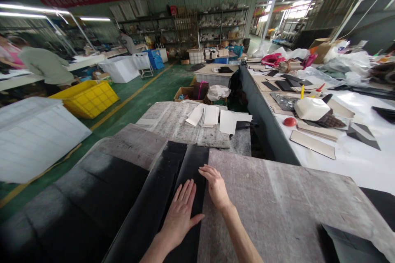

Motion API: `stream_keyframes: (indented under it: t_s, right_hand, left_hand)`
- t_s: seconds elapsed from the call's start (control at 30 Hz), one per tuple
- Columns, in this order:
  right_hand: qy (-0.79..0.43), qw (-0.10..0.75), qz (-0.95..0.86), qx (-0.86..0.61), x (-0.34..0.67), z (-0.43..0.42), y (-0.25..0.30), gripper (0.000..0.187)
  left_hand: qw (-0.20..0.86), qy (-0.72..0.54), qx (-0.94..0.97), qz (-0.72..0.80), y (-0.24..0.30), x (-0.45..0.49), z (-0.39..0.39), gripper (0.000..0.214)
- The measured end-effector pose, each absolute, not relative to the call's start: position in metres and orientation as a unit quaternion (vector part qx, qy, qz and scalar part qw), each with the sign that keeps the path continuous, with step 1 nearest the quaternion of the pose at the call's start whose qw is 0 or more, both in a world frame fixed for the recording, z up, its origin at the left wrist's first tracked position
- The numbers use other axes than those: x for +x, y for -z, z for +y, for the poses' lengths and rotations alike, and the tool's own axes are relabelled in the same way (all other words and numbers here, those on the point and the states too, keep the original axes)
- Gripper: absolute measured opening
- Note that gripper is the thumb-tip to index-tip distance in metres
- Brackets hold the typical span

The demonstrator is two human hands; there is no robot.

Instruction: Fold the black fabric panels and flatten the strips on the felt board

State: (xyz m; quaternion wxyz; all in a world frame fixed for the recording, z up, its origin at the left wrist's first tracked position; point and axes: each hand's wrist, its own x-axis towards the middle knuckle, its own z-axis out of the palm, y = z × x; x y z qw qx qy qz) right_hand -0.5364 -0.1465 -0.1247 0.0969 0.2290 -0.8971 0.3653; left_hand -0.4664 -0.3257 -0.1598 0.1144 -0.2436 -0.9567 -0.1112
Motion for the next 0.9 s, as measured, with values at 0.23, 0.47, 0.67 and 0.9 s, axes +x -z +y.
stream_keyframes:
  t_s: [0.23, 0.47, 0.67, 0.9]
  right_hand:
    - [-0.263, 0.039, -0.929, 0.257, -0.509, -0.145, 0.128, 0.044]
    - [-0.264, 0.038, -0.931, 0.25, -0.51, -0.145, 0.133, 0.047]
    - [-0.266, 0.047, -0.93, 0.249, -0.51, -0.146, 0.132, 0.048]
    - [-0.269, 0.044, -0.929, 0.249, -0.51, -0.146, 0.13, 0.048]
  left_hand:
    - [0.094, 0.118, -0.235, -0.96, 0.151, -0.467, -0.326, 0.091]
    - [0.096, 0.129, -0.234, -0.959, 0.149, -0.462, -0.327, 0.087]
    - [0.102, 0.132, -0.237, -0.957, 0.151, -0.457, -0.328, 0.087]
    - [0.086, 0.127, -0.235, -0.96, 0.151, -0.456, -0.328, 0.09]
